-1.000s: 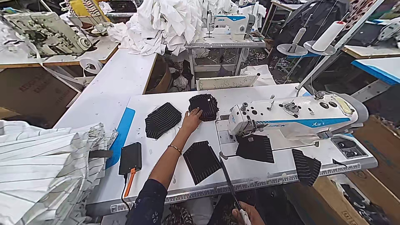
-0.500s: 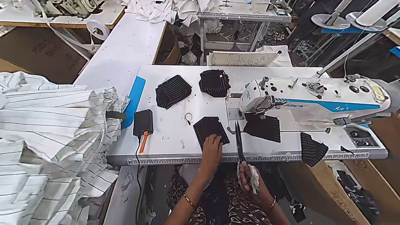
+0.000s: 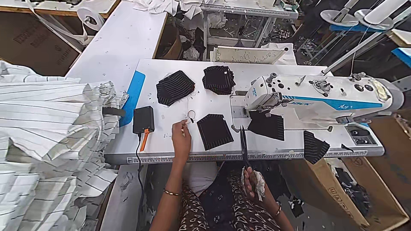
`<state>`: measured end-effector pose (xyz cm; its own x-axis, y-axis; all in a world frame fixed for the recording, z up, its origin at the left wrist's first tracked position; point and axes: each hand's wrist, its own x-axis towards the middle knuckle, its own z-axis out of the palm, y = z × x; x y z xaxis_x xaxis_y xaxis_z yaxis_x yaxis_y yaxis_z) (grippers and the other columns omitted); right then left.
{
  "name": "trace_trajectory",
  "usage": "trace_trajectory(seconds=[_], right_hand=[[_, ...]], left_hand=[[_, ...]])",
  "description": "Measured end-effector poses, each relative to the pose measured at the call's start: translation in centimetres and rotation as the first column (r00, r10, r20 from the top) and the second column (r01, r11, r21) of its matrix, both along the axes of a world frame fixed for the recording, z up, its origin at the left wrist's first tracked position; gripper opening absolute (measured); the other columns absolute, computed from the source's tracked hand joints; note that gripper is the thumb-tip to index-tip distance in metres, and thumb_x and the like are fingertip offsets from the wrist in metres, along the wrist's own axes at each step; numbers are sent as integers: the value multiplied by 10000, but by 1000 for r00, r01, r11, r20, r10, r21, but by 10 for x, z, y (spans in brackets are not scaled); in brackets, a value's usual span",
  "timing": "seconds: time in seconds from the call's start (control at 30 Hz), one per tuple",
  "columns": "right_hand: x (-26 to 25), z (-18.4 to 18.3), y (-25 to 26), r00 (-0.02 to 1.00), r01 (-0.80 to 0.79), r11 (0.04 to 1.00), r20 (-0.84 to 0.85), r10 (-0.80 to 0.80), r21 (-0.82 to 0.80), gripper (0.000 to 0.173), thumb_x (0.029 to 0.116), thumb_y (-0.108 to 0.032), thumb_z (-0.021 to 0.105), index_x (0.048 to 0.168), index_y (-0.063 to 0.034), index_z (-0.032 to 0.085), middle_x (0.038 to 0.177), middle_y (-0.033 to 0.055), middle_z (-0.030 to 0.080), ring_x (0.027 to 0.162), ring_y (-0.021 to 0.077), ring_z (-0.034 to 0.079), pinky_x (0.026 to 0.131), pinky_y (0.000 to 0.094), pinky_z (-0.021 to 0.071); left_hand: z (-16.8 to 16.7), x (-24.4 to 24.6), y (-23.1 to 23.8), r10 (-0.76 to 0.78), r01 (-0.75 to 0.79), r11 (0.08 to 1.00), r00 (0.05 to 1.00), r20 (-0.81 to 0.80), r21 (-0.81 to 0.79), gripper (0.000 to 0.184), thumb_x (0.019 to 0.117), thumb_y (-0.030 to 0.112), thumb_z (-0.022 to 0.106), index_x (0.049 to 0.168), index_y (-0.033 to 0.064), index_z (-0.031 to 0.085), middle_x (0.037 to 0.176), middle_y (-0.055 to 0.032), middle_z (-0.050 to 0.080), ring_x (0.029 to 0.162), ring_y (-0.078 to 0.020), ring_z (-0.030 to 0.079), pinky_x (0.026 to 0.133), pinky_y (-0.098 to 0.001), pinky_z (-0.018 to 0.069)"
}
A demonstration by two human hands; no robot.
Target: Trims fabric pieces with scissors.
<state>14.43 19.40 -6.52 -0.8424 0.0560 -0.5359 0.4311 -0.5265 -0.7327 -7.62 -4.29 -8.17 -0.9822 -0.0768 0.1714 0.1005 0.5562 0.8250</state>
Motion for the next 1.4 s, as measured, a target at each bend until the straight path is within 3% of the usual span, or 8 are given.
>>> trace_trajectory(seconds=[0.13, 0.3, 0.5, 0.7, 0.87, 1.0, 1.2, 1.4], right_hand=[[-6, 3, -1, 999, -42, 999, 20, 41, 34, 393, 1072, -422, 445, 857, -110, 550, 565, -65, 534, 422, 0, 513, 407, 137, 446], [-18, 9, -14, 940, -337, 929, 102, 324, 151, 291, 1040, -352, 507, 856, -133, 560, 565, -78, 542, 443, 17, 526, 433, 165, 456], [-18, -3, -29, 895, -435, 890, 175, 411, 135, 304, 1065, -321, 510, 833, -128, 550, 565, -71, 551, 453, 22, 535, 451, 171, 460], [-14, -3, -27, 912, -398, 912, 149, 382, 101, 314, 1079, -324, 475, 839, -139, 556, 580, -83, 555, 463, 2, 529, 449, 153, 448], [-14, -2, -28, 913, -394, 914, 153, 377, 95, 316, 1086, -321, 465, 850, -133, 557, 583, -77, 556, 458, 4, 523, 443, 151, 442], [-11, -6, -24, 917, -399, 915, 52, 396, 64, 336, 1039, -409, 519, 824, -155, 565, 581, -87, 550, 448, -3, 507, 431, 145, 424], [5, -16, -5, 889, -456, 889, -21, 457, 39, 401, 953, -576, 629, 859, -191, 569, 601, -116, 539, 476, -15, 510, 455, 142, 428], [4, -9, -2, 832, -555, 824, 52, 552, 116, 364, 937, -537, 653, 922, -187, 553, 614, -134, 530, 500, -14, 519, 490, 157, 454]], left_hand=[[8, -1, -18, 17, -6, 997, 987, 159, -71, 288, 1019, 104, 563, 1216, -83, 661, 1151, -284, 645, 1002, -382, 654, 888, -491, 535], [1, 19, 13, -55, 102, 980, 964, 260, -168, 430, 943, 326, 717, 1151, -49, 693, 1161, -293, 630, 1112, -473, 597, 951, -588, 479], [15, 13, 34, -120, 219, 952, 909, 398, -213, 273, 956, 184, 650, 1068, -59, 705, 1180, -272, 620, 1150, -422, 588, 994, -511, 478], [15, 22, 30, -169, 88, 972, 906, 387, 217, 295, 991, 93, 634, 1242, -54, 587, 1021, -144, 720, 815, -162, 703, 761, -333, 573], [4, 34, 18, -327, 159, 912, 840, 434, 379, 251, 960, 24, 663, 1199, -52, 671, 1173, -164, 712, 1006, -159, 709, 919, -316, 565], [4, 41, 22, -321, 80, 875, 835, 448, 477, 262, 939, -18, 669, 1199, -53, 678, 1162, -151, 713, 933, -122, 707, 868, -283, 575], [10, 44, 30, -279, -239, 643, 811, 514, 727, 250, 965, -74, 604, 1210, -104, 639, 1058, -136, 726, 823, -136, 711, 802, -278, 595], [9, 50, 39, -263, -237, 646, 823, 504, 725, 264, 959, -83, 608, 1220, -103, 640, 1083, -146, 724, 819, -138, 710, 793, -278, 597]])
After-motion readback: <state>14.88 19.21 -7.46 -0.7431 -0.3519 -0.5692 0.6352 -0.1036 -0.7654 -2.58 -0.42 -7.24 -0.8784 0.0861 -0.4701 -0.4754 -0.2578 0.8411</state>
